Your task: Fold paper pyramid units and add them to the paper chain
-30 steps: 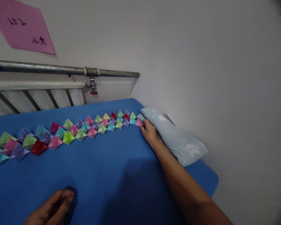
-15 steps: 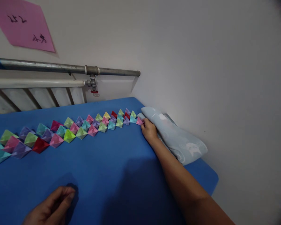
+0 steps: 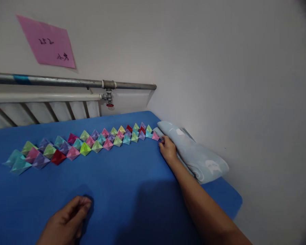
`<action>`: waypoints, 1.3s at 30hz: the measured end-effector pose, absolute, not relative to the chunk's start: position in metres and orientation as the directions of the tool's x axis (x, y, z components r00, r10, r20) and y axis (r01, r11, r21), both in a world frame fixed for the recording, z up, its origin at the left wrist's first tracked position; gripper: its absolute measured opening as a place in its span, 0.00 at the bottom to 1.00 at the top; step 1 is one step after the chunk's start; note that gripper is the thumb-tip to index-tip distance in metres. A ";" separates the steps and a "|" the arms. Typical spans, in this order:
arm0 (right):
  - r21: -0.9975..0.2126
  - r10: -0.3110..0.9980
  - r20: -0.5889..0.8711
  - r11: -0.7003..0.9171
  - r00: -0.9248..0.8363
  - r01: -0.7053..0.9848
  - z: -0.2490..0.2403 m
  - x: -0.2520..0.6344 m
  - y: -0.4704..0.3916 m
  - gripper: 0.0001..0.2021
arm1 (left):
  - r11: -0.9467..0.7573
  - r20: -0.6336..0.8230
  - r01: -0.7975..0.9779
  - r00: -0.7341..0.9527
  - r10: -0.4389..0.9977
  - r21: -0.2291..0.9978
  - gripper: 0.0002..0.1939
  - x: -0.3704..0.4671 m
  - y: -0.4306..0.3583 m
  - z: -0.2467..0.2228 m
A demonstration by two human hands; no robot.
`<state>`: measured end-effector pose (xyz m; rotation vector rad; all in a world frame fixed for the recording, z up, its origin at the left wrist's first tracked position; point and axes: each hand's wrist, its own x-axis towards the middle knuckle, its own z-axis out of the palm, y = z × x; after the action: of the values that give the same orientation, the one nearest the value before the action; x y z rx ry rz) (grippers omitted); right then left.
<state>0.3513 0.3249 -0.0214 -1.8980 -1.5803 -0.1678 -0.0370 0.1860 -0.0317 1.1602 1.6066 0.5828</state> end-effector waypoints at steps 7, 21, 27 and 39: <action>-0.361 0.832 0.501 -0.050 0.239 0.931 -0.019 0.337 0.284 0.11 | 0.371 -0.421 0.365 0.063 0.905 0.854 0.30 -0.038 0.195 -0.021; -0.279 0.901 0.434 0.142 -0.007 0.950 -0.018 0.254 0.195 0.09 | 0.158 -0.176 0.458 -0.002 0.984 0.875 0.22 -0.029 0.182 0.009; -0.298 0.903 0.427 0.174 -0.032 0.939 -0.015 0.248 0.190 0.08 | -0.030 0.025 0.551 0.017 1.000 0.834 0.17 -0.033 0.179 0.006; -0.484 0.867 0.475 0.116 0.150 0.867 -0.017 0.280 0.215 0.08 | 0.021 -0.037 0.573 0.016 0.999 0.820 0.17 -0.035 0.180 0.005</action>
<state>0.2798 0.2148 -0.0174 -1.7109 -1.6777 0.0001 -0.0352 0.1798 0.0055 1.6281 1.6332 0.8129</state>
